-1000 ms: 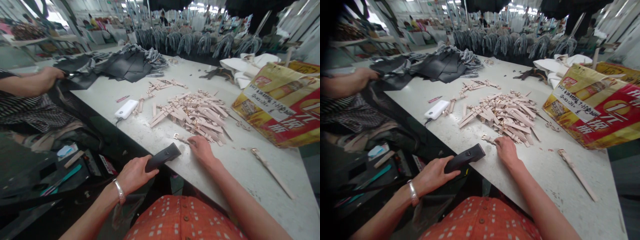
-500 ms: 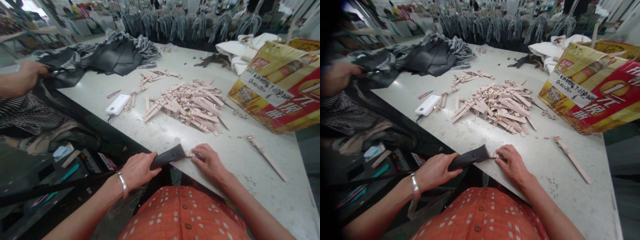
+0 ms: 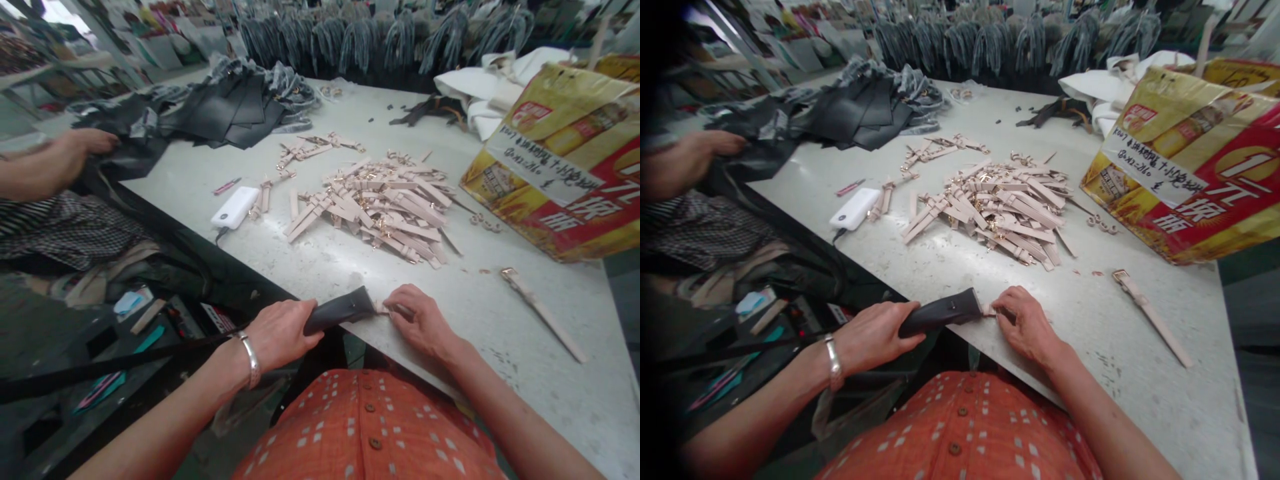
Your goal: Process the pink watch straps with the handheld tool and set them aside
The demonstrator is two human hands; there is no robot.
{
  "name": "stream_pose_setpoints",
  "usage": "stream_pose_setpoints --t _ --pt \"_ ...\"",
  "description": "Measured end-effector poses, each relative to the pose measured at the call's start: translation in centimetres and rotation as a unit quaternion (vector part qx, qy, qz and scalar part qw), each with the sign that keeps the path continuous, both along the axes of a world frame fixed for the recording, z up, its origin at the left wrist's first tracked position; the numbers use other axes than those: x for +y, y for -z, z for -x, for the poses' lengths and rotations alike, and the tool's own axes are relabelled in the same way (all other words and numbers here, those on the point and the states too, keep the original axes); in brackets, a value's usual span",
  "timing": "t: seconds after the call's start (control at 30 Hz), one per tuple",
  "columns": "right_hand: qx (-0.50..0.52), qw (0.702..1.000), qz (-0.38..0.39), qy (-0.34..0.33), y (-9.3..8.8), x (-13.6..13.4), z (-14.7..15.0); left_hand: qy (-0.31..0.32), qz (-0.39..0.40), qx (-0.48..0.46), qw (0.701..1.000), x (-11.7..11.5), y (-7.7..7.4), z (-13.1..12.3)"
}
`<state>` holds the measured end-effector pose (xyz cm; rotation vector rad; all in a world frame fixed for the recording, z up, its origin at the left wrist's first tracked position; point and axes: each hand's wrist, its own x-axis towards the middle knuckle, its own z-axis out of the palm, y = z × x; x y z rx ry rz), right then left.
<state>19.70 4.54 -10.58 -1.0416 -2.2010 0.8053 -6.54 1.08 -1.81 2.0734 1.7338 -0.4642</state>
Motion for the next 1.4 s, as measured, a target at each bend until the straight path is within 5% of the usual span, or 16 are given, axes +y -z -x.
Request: stream_pose_setpoints --t 0.37,0.83,1.17,1.4 --pt "-0.166 0.983 -0.08 -0.028 -0.9 0.1 -1.2 -0.007 -0.008 -0.01 1.0 -0.1 0.1 0.0" --pt "0.027 0.998 -0.016 0.046 1.2 -0.4 0.4 0.025 -0.011 0.009 1.0 -0.3 -0.2 -0.2" --pt "-0.05 0.999 -0.017 -0.009 -0.4 -0.3 0.9 0.029 -0.01 0.017 0.999 0.1 -0.3 -0.3" --pt "-0.012 0.997 0.072 -0.037 -1.5 0.0 1.1 0.044 -0.009 0.015 0.999 0.2 0.1 0.1"
